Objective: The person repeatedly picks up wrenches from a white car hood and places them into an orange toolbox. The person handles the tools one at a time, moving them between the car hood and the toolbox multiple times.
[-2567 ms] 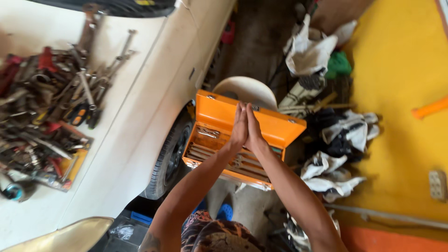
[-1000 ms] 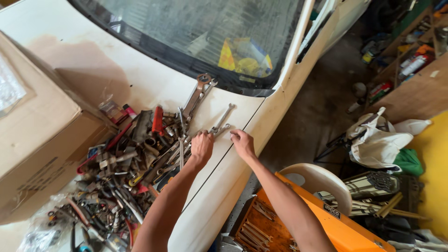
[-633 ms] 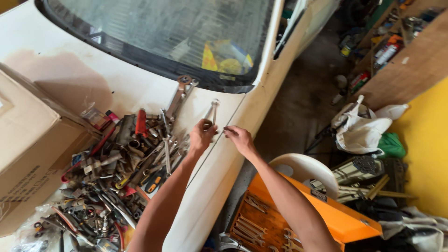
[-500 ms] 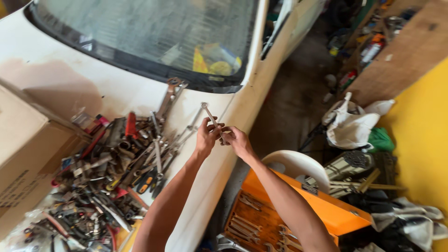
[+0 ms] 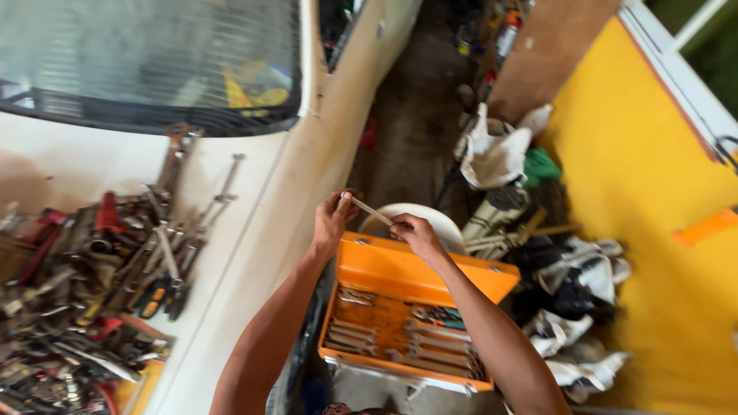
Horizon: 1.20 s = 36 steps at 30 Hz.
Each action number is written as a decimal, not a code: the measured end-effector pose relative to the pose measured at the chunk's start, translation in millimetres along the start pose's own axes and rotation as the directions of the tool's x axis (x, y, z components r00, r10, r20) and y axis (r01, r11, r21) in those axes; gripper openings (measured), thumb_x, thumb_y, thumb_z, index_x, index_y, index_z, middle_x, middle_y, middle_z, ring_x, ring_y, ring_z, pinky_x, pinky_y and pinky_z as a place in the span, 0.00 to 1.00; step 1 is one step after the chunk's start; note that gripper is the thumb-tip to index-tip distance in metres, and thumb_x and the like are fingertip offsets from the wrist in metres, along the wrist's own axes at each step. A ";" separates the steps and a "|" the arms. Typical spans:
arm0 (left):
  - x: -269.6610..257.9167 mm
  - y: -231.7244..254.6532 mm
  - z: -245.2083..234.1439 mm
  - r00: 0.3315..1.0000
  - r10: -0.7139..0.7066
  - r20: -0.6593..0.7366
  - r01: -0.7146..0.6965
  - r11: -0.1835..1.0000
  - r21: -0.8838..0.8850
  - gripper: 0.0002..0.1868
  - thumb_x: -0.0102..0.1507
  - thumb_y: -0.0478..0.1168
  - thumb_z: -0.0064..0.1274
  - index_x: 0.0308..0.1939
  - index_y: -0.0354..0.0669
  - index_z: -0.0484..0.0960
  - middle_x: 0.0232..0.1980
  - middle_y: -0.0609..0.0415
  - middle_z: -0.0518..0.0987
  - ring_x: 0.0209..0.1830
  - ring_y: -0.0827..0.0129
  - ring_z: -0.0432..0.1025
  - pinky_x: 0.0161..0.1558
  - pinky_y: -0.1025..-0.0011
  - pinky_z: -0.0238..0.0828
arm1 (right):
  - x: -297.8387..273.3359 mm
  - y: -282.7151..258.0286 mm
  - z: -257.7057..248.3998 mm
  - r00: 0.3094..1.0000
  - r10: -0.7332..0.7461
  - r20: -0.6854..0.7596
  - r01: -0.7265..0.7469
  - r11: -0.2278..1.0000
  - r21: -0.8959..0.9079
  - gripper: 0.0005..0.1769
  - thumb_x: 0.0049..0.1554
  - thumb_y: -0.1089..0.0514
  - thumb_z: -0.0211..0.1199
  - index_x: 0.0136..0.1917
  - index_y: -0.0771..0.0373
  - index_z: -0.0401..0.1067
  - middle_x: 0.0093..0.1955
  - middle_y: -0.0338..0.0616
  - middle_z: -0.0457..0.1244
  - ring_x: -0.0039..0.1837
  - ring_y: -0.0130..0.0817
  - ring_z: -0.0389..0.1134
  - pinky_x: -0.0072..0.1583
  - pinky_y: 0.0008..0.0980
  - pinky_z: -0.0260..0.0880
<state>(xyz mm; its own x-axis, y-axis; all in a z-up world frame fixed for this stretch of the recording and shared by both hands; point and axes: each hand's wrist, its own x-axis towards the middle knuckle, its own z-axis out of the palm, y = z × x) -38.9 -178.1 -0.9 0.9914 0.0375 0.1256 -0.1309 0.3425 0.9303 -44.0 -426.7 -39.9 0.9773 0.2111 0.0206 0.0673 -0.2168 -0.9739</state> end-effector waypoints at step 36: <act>-150.5 -67.9 -21.8 0.999 -0.035 0.004 0.020 0.649 0.761 0.16 0.61 0.37 0.60 0.53 0.39 0.83 0.45 0.43 0.85 0.42 0.59 0.83 0.44 0.66 0.79 | -125.0 70.2 -3.1 0.974 0.159 0.163 -0.083 0.915 -0.395 0.16 0.56 0.58 0.68 0.58 0.64 0.76 0.50 0.47 0.70 0.50 0.33 0.73 0.52 0.34 0.73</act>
<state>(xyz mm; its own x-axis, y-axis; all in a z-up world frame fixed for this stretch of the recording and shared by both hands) -179.1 -186.6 -90.5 0.9953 0.0217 0.0939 -0.0712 -0.4912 0.8681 -160.8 -471.3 -110.2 0.9293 0.3267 -0.1722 0.0595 -0.5926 -0.8033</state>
